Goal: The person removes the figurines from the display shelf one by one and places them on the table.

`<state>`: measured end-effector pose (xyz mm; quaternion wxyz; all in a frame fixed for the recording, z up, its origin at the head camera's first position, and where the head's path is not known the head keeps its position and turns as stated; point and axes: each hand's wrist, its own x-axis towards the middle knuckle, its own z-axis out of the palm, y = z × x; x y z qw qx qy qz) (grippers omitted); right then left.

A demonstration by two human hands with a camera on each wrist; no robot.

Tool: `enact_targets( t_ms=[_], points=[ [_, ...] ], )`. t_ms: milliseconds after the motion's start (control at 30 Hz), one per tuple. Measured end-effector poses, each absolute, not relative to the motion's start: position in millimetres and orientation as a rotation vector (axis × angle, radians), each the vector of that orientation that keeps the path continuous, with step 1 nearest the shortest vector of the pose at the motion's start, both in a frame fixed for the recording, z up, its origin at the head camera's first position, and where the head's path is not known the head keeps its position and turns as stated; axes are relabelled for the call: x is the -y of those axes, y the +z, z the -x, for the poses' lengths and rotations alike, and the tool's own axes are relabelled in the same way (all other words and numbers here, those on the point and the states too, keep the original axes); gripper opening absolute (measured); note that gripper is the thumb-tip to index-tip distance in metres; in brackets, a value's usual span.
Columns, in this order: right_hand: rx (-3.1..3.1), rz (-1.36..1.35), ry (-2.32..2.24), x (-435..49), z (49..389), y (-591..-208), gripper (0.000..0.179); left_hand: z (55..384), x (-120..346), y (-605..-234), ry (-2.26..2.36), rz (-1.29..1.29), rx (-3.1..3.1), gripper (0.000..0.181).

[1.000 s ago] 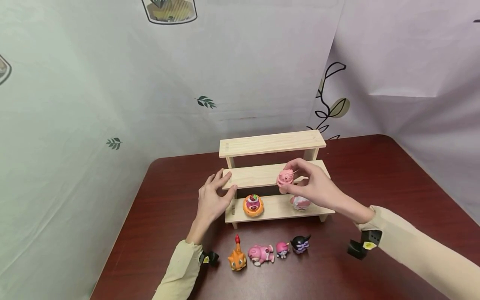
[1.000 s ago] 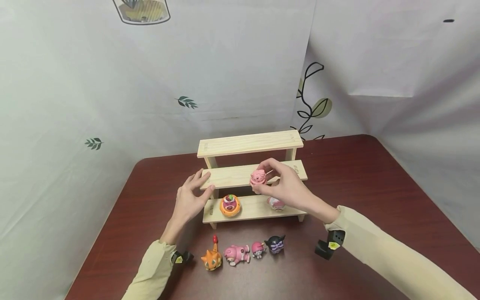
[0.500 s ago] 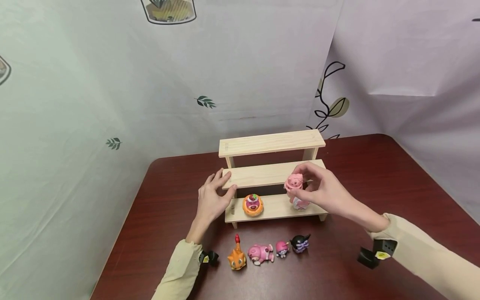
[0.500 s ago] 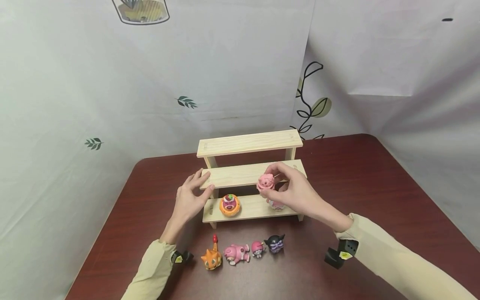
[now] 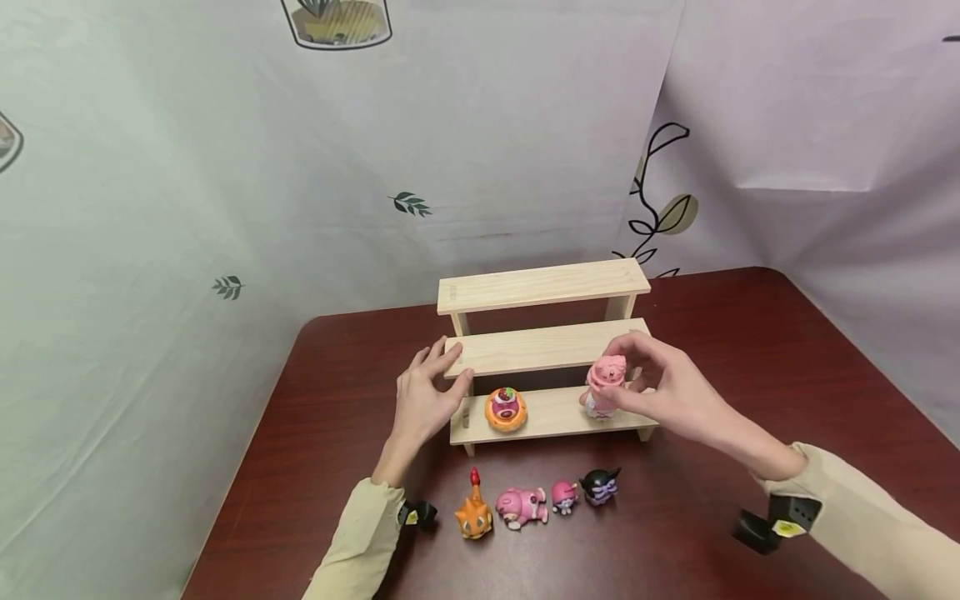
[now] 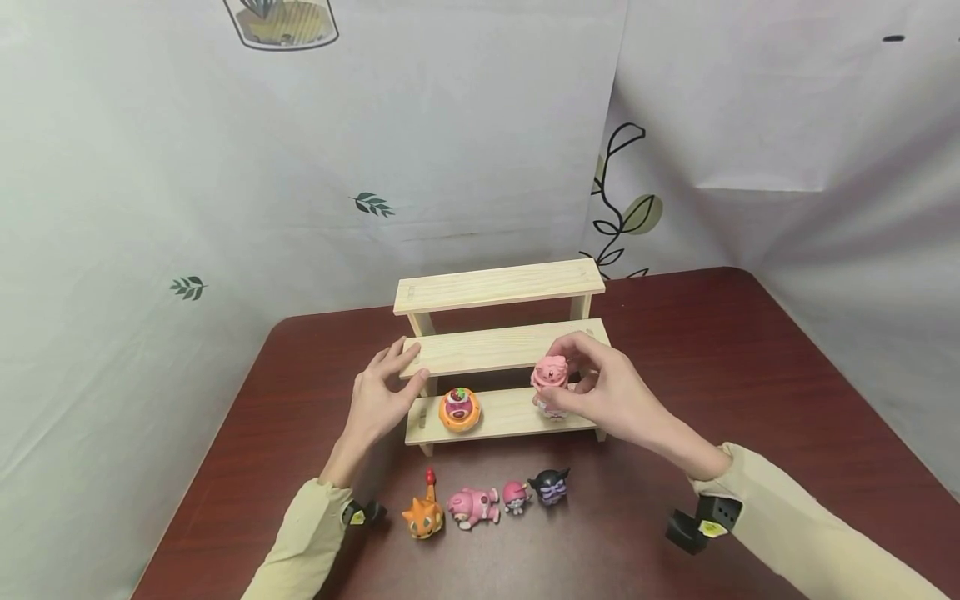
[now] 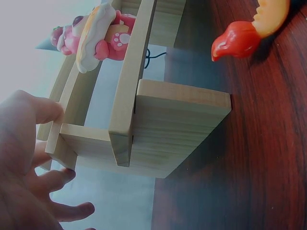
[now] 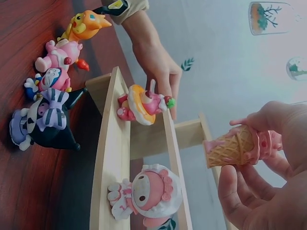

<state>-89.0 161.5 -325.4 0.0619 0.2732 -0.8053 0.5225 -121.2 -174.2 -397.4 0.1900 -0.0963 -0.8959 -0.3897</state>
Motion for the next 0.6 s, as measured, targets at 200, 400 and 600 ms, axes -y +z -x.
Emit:
enact_targets(
  t_ms=[200, 400, 600],
  points=[
    [2.423, -0.846, 1.605, -168.1, 83.2, -328.1, 0.036, 121.5, 173.9, -398.1, -1.089, 0.275, 2.515, 0.047],
    [2.402, -0.865, 1.658, -172.9, 76.3, -331.2, 0.038, 122.4, 174.0, -398.9, -1.08, 0.284, 2.517, 0.047],
    [2.371, -0.889, 1.702, -177.7, 70.7, -335.0, 0.04, 122.3, 174.5, -399.6, -1.089, 0.274, 2.517, 0.047]
  ],
)
